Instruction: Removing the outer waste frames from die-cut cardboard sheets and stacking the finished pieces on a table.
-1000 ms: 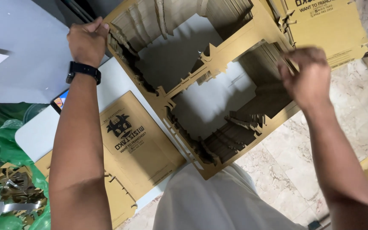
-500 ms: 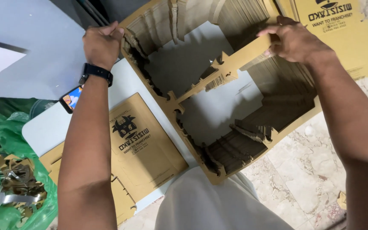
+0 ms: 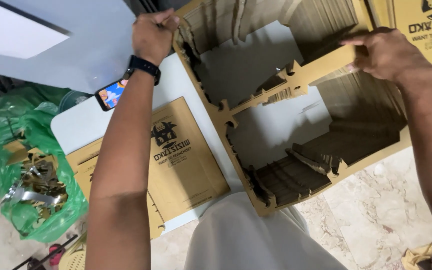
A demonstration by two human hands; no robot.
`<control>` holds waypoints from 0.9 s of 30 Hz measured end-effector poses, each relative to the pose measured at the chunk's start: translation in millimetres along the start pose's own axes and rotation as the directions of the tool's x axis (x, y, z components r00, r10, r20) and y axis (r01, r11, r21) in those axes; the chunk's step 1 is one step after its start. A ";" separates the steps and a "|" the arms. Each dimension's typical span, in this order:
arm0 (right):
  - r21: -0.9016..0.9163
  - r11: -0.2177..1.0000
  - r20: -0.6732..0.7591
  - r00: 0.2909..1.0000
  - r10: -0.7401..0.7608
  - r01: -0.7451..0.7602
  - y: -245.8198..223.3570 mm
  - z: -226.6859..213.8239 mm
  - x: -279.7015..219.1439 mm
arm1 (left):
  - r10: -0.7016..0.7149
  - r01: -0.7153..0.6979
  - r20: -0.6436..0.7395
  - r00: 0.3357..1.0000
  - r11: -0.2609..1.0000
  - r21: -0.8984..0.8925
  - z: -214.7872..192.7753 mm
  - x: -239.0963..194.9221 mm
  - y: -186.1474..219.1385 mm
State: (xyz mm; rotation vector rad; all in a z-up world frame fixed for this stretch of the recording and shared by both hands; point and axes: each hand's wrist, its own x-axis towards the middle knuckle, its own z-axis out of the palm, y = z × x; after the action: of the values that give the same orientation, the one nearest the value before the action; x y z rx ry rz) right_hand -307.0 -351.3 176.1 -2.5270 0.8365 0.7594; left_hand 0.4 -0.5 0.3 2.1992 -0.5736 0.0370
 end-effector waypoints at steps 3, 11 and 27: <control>-0.010 0.999 -0.002 0.999 0.043 -0.043 -7.1 -1.7 -0.6 | 0.020 -0.020 0.012 1.000 1.000 0.002 1.4 -1.9 -2.1; -0.109 0.993 0.003 0.999 0.047 -0.046 6.7 2.7 14.0 | 0.363 -0.249 -0.353 0.862 0.911 0.330 -18.9 -48.7 86.7; -0.108 0.992 -0.047 0.996 -0.076 0.071 17.5 8.4 24.2 | 0.748 -0.841 0.385 0.540 0.500 0.208 112.6 -93.6 185.9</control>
State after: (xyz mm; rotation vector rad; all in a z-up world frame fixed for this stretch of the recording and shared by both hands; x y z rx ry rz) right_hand -304.8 -370.8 152.1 -2.6660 0.7324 0.7369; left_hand -179.2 -148.6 43.1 2.0762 -1.8619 0.4068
